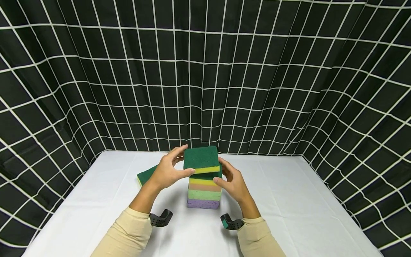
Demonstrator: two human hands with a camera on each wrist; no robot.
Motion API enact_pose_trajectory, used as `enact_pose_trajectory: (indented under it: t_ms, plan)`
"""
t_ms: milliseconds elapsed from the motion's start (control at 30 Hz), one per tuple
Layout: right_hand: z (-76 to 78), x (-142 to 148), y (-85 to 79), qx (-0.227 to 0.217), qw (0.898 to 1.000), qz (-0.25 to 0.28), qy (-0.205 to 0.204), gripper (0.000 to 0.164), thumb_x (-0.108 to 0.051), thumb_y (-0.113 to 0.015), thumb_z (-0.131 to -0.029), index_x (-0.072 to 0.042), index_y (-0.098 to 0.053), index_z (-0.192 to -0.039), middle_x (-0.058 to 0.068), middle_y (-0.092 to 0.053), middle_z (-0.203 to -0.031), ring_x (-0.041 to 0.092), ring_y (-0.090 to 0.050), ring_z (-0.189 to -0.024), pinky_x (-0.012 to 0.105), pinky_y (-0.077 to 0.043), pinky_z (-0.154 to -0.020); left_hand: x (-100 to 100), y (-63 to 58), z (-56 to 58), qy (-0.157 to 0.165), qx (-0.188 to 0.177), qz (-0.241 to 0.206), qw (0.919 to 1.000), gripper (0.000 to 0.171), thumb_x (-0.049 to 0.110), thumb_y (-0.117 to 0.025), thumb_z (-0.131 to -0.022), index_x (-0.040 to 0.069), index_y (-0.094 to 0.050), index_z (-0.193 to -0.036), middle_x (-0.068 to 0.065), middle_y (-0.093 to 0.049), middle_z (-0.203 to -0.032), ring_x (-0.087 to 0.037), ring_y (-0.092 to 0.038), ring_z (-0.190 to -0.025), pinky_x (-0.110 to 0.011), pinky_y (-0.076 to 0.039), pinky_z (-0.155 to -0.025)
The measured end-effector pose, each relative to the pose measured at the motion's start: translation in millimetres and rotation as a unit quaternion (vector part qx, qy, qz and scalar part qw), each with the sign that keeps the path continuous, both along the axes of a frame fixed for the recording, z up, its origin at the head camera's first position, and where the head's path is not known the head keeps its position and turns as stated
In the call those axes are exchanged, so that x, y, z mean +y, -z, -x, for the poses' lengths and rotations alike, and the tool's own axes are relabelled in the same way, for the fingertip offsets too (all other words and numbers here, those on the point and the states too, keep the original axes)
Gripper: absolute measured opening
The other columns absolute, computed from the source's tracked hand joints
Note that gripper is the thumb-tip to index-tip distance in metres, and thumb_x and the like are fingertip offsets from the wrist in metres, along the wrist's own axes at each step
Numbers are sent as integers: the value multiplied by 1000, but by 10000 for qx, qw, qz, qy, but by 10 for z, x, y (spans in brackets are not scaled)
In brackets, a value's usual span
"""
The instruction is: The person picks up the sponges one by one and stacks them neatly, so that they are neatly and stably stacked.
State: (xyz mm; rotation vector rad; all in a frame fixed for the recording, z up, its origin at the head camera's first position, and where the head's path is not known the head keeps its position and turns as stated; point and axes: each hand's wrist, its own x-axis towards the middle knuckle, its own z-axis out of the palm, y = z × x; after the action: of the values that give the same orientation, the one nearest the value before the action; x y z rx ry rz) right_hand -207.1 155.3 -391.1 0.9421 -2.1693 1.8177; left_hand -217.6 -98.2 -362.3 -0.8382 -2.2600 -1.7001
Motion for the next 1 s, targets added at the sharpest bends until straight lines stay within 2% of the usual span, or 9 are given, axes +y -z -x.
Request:
enact_pose_trajectory:
  t_ms: [300,467,633,767,1000]
  plan:
    - [-5,-4,12,-49,10000,57,-1,64,8,-61,-86,10,-34,-143,23,-51,-132,36,-49,-119,47,-35,-104,38,59,23,61,-133,-40,9999,79,12,-80,-77,4,-40,-145,-10,-48,-134,-30,-46,-123,-45,-36,-105]
    - [-1,-1,11,-46,10000,58,-8,65,8,-62,-85,11,-33,-143,23,-51,-132,36,-49,-119,51,-34,-104,45,88,48,113,-142,-20,9998,79,11,-80,-77,3,-41,-145,-11,-49,-130,-30,-46,-121,-43,-36,-105]
    - [4,4,12,-72,10000,10,35,68,3,-65,-84,10,-33,-144,22,-51,-133,35,-48,-120,47,-35,-105,62,103,66,174,-177,79,9997,79,14,-80,-78,4,-40,-146,-12,-46,-135,-31,-46,-122,-41,-37,-105]
    - [0,3,9,-100,9999,-28,81,70,2,-67,-83,10,-32,-144,22,-53,-130,34,-49,-118,45,-36,-104,81,117,88,264,-127,62,9996,79,11,-80,-77,2,-40,-145,-13,-47,-135,-33,-46,-122,-46,-36,-105]
    - [0,-4,6,-57,9999,-29,82,70,1,-67,-83,10,-34,-143,21,-55,-126,34,-50,-115,52,-35,-103,92,126,115,340,75,140,9993,79,11,-79,-76,-1,-40,-144,-13,-48,-132,-32,-47,-119,-46,-38,-104]
